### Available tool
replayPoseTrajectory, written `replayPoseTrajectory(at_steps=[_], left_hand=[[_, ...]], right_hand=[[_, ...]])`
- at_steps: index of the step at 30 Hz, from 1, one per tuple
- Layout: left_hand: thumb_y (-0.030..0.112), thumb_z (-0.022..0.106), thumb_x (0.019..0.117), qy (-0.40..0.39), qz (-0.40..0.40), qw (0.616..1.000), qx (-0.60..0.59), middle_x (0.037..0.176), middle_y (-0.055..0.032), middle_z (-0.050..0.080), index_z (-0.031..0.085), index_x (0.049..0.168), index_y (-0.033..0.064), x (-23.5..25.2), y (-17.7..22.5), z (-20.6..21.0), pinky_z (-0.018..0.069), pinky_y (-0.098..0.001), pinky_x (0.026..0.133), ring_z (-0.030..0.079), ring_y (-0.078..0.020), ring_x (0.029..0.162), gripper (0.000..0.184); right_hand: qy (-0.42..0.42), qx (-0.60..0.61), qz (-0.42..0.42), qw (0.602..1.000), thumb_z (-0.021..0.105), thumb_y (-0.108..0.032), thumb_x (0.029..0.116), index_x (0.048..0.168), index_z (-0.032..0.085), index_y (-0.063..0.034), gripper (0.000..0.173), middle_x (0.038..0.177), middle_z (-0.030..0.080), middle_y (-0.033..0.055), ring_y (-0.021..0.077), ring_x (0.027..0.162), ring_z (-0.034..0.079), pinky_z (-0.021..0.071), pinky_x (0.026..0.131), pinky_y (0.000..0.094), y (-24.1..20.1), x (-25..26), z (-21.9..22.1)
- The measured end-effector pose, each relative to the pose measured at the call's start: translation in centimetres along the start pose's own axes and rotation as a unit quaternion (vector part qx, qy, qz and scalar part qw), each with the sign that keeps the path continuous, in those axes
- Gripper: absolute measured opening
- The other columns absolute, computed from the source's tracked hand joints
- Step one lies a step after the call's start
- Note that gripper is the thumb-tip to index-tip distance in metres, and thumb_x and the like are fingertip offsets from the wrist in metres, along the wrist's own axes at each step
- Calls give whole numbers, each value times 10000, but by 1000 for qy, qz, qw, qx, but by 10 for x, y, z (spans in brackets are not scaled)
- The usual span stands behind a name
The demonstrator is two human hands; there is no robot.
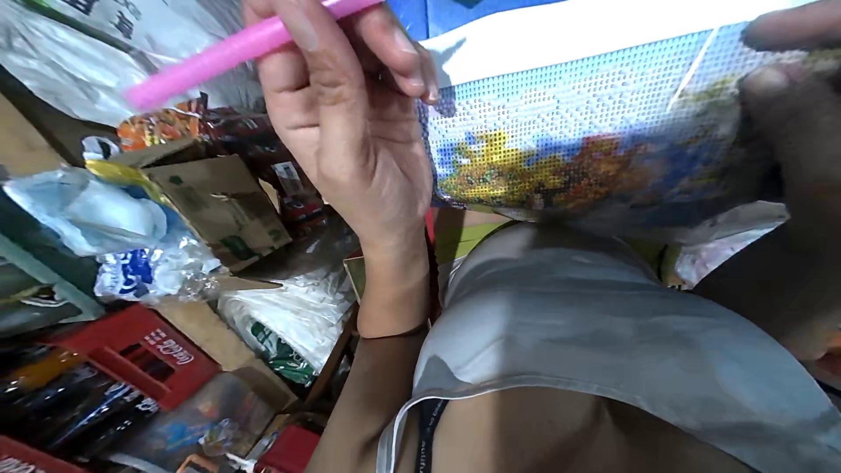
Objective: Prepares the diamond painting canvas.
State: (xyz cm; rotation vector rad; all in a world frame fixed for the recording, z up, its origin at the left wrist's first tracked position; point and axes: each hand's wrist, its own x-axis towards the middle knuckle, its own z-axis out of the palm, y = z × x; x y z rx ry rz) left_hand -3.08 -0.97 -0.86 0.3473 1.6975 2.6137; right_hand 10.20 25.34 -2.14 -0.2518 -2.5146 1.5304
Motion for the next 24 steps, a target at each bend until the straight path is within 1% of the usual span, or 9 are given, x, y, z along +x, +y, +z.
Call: replayPoseTrajectory(at_steps=[4, 8, 11, 14, 15, 17, 20, 22, 24], left_hand=[[48, 362, 1098, -55, 28, 998, 19, 810, -21, 675, 498, 1103, 68, -1, 0, 1, 605, -315, 717, 686, -128, 745, 138], [78, 435, 1082, -106, 49, 992, 39, 971, -68, 719, 567, 1083, 70, 3, 21, -4, 604, -370, 826, 716, -177, 901, 132], [95, 477, 1068, -85, 90, 987, 105, 1019, -57, 703, 583, 1083, 80, 11, 43, -22, 582, -399, 875, 697, -180, 974, 108], [77, 506, 1054, -29, 97, 956, 274, 1030, -6, 680, 588, 1135, 35, 16, 45, -56, 561, -359, 886, 664, -118, 979, 123], [88, 524, 1051, -4, 70, 939, 338, 1023, -11, 667, 587, 1159, -3, 15, 42, -67, 557, -338, 871, 652, -110, 963, 154], [154, 524, 1062, 44, -35, 913, 403, 1048, -47, 671, 584, 1236, -49, 9, 34, -83, 563, -308, 842, 659, -116, 951, 274], [280, 446, 1106, 106, -205, 901, 368, 1127, -85, 707, 581, 1313, -27, 1, 18, -95, 570, -342, 866, 688, -152, 993, 394], [395, 392, 1119, 123, -284, 885, 349, 1076, -63, 711, 616, 1282, 1, -2, 9, -100, 588, -332, 821, 696, -132, 924, 482], [482, 327, 1114, 106, -344, 873, 328, 1040, -43, 712, 655, 1263, 35, -2, 8, -104, 584, -335, 818, 688, -125, 901, 574]], right_hand=[[6, -5, -17, 1000, 659, -197, 996, 1169, 746, -38, 251, 909, 635, 36, -12, 689, 501, 408, 597, 148, 3, 1, 1], [5, -15, -1, 1000, 646, -234, 1001, 1181, 752, -85, 256, 929, 628, 4, -31, 688, 482, 385, 589, 132, 2, 1, 0], [0, 0, -11, 1000, 637, -234, 996, 1191, 744, -79, 271, 969, 624, 10, -26, 714, 489, 392, 606, 132, 3, 1, -1], [-6, 18, -15, 1000, 643, -230, 992, 1202, 737, -70, 280, 991, 625, 27, -1, 738, 526, 435, 635, 152, 7, 2, -2], [-8, 26, -16, 1000, 647, -217, 996, 1202, 733, -61, 272, 1001, 634, 31, 4, 756, 541, 455, 657, 156, 8, 2, -2], [-8, 26, -17, 999, 647, -206, 997, 1204, 729, -55, 269, 988, 640, 31, 9, 759, 554, 470, 671, 162, 11, 2, -2], [-9, 26, -23, 999, 638, -211, 1000, 1217, 721, -53, 280, 969, 638, 36, 19, 748, 552, 463, 661, 173, 15, 3, -3], [-7, 34, -28, 999, 647, -200, 997, 1210, 723, -48, 273, 981, 649, 33, 12, 752, 556, 469, 663, 165, 15, 3, -2], [-8, 36, -26, 999, 645, -196, 998, 1216, 718, -49, 273, 983, 643, 22, 6, 759, 555, 465, 671, 161, 12, 3, -1]])
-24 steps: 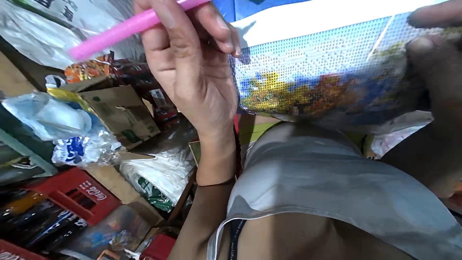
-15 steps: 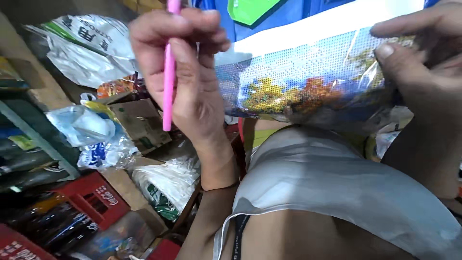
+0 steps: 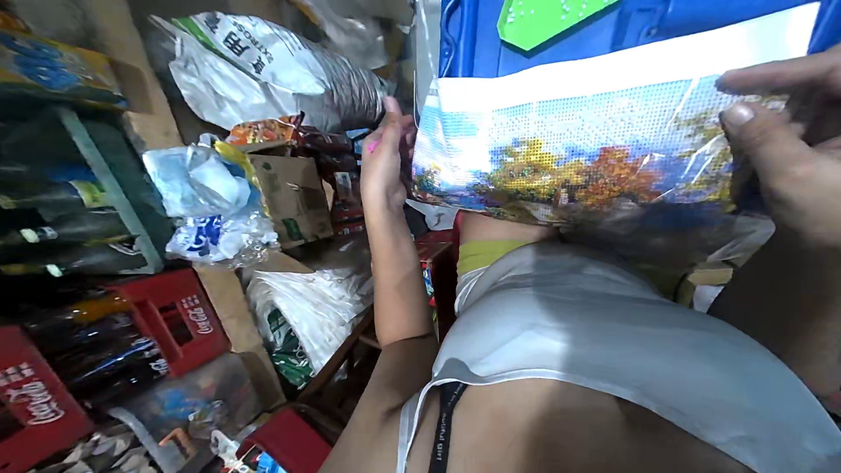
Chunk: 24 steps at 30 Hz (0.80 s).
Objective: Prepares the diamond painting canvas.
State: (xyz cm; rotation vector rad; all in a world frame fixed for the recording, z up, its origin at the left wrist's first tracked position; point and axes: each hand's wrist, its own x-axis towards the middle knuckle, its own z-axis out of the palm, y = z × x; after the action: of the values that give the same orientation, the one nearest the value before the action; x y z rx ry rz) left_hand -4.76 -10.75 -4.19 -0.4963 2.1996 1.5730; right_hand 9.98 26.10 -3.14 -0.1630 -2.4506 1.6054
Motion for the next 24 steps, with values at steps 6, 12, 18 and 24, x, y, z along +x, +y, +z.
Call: replayPoseTrajectory(at_steps=[6, 12, 18, 24], left_hand=[[288, 493, 1097, -53, 43, 994, -81, 891, -21, 749, 701, 1047, 61, -4, 7, -22, 620, -332, 780, 729, -123, 820, 311], [10, 599, 986, 43, 207, 966, -148, 880, -22, 729, 616, 1022, 72, -20, 14, -48, 631, -353, 773, 725, -139, 804, 74], [-22, 673, 929, 107, 372, 917, -95, 826, 2, 691, 623, 973, 55, -42, 28, -49, 613, -329, 735, 692, -117, 763, 102], [-9, 695, 889, 126, 327, 935, -44, 804, 0, 694, 630, 957, 54, -47, 48, -48, 618, -313, 700, 700, -117, 740, 112]], right_hand=[[5, -4, 3, 1000, 656, -189, 991, 1216, 715, -44, 274, 1015, 647, 17, -4, 784, 564, 475, 692, 151, -3, 0, 0], [-2, 4, -11, 1000, 649, -185, 991, 1203, 704, -33, 267, 1028, 646, 16, -14, 783, 556, 469, 693, 147, 3, 2, -2], [4, 34, -21, 999, 667, -141, 955, 1205, 653, -3, 286, 1016, 671, -29, -31, 828, 602, 507, 762, 144, 2, 3, -2], [1, -3, 24, 1000, 681, -222, 950, 1301, 611, -31, 405, 1065, 648, 18, 8, 854, 583, 497, 771, 178, 4, 6, -5]])
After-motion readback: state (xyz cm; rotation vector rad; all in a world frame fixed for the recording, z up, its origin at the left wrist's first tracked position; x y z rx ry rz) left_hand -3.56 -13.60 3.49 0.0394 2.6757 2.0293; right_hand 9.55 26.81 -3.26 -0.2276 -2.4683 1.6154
